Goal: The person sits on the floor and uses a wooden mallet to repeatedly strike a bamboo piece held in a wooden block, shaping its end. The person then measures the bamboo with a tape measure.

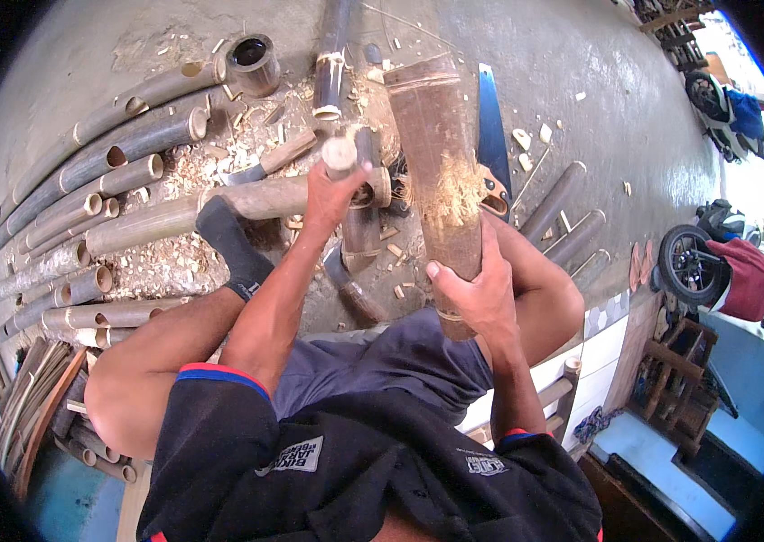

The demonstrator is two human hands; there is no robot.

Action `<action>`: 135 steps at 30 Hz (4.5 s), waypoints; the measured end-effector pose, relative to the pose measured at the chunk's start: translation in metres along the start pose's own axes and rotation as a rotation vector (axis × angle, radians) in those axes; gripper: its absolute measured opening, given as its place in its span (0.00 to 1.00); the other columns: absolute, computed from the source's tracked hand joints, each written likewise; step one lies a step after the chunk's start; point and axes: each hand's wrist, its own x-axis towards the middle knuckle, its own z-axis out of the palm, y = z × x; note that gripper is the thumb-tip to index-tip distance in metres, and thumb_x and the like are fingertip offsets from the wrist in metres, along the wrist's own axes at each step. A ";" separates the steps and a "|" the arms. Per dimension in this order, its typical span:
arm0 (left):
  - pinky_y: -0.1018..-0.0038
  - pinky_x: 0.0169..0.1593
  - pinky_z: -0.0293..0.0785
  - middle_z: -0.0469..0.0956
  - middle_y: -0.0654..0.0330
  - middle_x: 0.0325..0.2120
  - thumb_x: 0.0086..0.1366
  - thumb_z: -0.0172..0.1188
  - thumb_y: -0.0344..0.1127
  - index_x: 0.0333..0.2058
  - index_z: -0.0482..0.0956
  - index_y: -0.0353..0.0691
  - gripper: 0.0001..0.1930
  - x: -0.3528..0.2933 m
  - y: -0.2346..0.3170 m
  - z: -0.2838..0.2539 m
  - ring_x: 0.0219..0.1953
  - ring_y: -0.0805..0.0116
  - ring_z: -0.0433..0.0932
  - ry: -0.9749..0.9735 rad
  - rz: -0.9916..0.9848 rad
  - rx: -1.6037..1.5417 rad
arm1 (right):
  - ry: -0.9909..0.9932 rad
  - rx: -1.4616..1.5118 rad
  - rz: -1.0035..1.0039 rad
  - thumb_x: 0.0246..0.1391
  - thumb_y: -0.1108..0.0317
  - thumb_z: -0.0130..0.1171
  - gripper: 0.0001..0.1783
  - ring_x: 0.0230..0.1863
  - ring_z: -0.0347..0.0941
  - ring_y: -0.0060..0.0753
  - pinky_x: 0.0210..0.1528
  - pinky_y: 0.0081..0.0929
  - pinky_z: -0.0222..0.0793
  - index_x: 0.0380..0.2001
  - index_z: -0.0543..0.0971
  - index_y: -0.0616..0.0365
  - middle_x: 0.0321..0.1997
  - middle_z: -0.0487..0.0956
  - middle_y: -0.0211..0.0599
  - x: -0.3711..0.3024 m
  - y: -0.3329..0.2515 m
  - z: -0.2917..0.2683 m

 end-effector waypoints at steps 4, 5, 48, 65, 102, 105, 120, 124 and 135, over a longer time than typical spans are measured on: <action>0.77 0.30 0.70 0.79 0.68 0.28 0.60 0.74 0.40 0.38 0.80 0.38 0.15 0.014 0.018 -0.002 0.26 0.80 0.73 0.012 -0.104 -0.086 | -0.043 -0.008 0.040 0.48 0.59 0.73 0.50 0.57 0.81 0.48 0.61 0.38 0.73 0.69 0.61 0.69 0.54 0.81 0.60 0.001 0.009 -0.002; 0.77 0.28 0.68 0.78 0.69 0.26 0.59 0.74 0.40 0.35 0.80 0.39 0.14 0.013 0.016 0.001 0.24 0.80 0.72 0.032 -0.089 -0.084 | -0.053 -0.023 0.052 0.48 0.59 0.73 0.50 0.57 0.81 0.48 0.61 0.38 0.73 0.69 0.61 0.69 0.54 0.81 0.60 0.002 0.007 -0.003; 0.70 0.55 0.75 0.84 0.61 0.45 0.63 0.71 0.32 0.53 0.79 0.32 0.21 -0.015 -0.017 0.004 0.47 0.71 0.81 -0.135 0.077 -0.271 | -0.252 -0.540 -0.231 0.48 0.44 0.69 0.51 0.46 0.81 0.66 0.51 0.50 0.76 0.70 0.61 0.55 0.46 0.82 0.63 0.058 -0.019 0.018; 0.79 0.30 0.72 0.81 0.66 0.35 0.60 0.73 0.41 0.51 0.77 0.37 0.24 0.022 0.007 0.014 0.31 0.80 0.76 -0.004 -0.056 -0.177 | -0.002 0.113 0.044 0.51 0.64 0.68 0.44 0.58 0.77 0.39 0.62 0.35 0.71 0.69 0.63 0.66 0.57 0.79 0.51 0.002 0.027 -0.015; 0.72 0.50 0.76 0.84 0.61 0.41 0.64 0.70 0.37 0.48 0.80 0.34 0.18 -0.001 -0.016 0.014 0.42 0.74 0.80 -0.122 -0.062 -0.072 | 0.017 -0.117 -0.270 0.46 0.40 0.70 0.50 0.48 0.80 0.65 0.52 0.51 0.75 0.64 0.67 0.62 0.50 0.81 0.64 0.053 -0.030 0.000; 0.71 0.52 0.76 0.84 0.61 0.44 0.66 0.68 0.35 0.49 0.81 0.35 0.15 -0.009 -0.004 0.021 0.45 0.74 0.80 -0.165 0.006 -0.023 | -0.088 -0.207 -0.155 0.46 0.39 0.69 0.51 0.49 0.80 0.65 0.53 0.51 0.75 0.66 0.67 0.60 0.49 0.81 0.65 0.045 0.012 0.016; 0.76 0.42 0.75 0.82 0.67 0.35 0.58 0.75 0.45 0.42 0.81 0.38 0.20 0.004 0.005 0.008 0.36 0.78 0.78 -0.099 -0.051 0.038 | 0.095 0.243 -0.102 0.54 0.61 0.66 0.41 0.51 0.81 0.44 0.56 0.38 0.75 0.66 0.63 0.69 0.52 0.82 0.55 -0.016 0.025 0.004; 0.75 0.49 0.75 0.83 0.68 0.39 0.61 0.73 0.37 0.46 0.82 0.37 0.17 -0.011 -0.013 0.006 0.41 0.78 0.79 -0.160 -0.054 0.055 | 0.107 0.336 -0.173 0.52 0.58 0.69 0.40 0.50 0.81 0.41 0.56 0.37 0.75 0.62 0.66 0.68 0.50 0.82 0.52 -0.020 0.022 0.007; 0.74 0.54 0.76 0.82 0.65 0.47 0.62 0.71 0.29 0.55 0.79 0.37 0.22 -0.052 -0.014 0.009 0.48 0.76 0.79 -0.314 0.047 -0.222 | 0.060 0.291 -0.391 0.46 0.53 0.75 0.44 0.52 0.82 0.52 0.55 0.42 0.76 0.60 0.70 0.68 0.50 0.82 0.59 -0.028 0.035 0.051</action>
